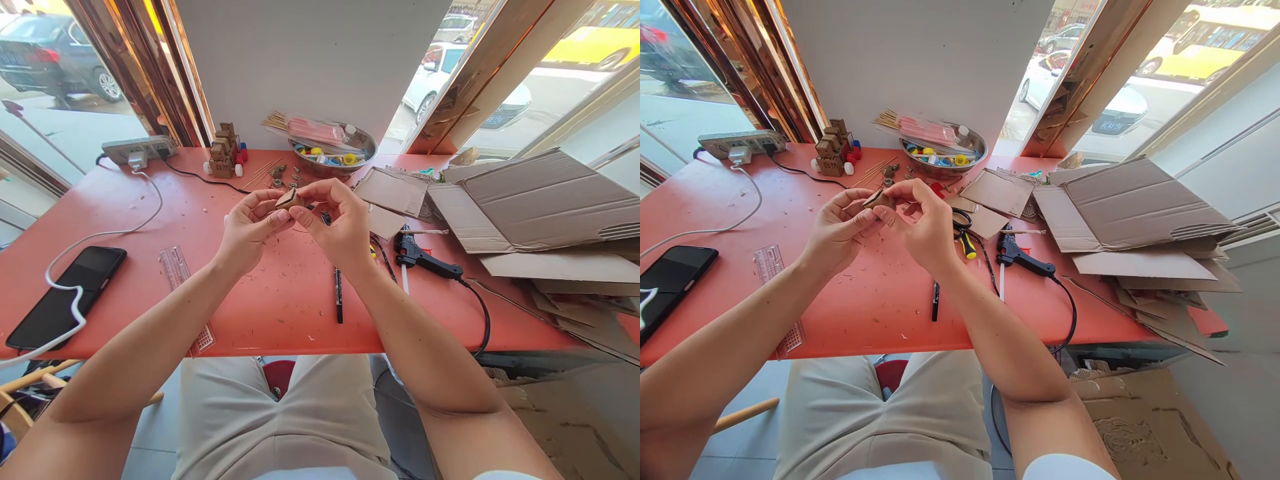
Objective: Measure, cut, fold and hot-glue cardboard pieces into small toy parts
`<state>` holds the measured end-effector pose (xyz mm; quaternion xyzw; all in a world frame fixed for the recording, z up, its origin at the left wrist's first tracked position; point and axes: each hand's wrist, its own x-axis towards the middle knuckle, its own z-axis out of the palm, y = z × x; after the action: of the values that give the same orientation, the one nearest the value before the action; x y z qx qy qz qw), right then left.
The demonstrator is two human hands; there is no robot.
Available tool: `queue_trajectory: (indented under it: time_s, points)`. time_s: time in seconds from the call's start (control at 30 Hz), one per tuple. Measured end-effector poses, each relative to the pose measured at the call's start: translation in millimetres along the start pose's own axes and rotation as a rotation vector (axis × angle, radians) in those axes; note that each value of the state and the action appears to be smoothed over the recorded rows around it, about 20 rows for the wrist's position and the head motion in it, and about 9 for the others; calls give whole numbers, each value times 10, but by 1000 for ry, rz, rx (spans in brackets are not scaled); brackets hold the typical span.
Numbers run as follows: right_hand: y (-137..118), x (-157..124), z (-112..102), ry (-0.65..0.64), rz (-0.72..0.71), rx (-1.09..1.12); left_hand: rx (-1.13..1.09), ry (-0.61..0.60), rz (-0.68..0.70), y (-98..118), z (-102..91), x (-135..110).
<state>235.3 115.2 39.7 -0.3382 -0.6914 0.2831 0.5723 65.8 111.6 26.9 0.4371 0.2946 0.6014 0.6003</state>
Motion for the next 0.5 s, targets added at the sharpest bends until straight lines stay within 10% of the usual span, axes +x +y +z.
queue_trajectory:
  time_s: [0.5]
  points:
    - [-45, -39, 0, 25, -87, -93, -110, 33, -150, 57, 5, 15]
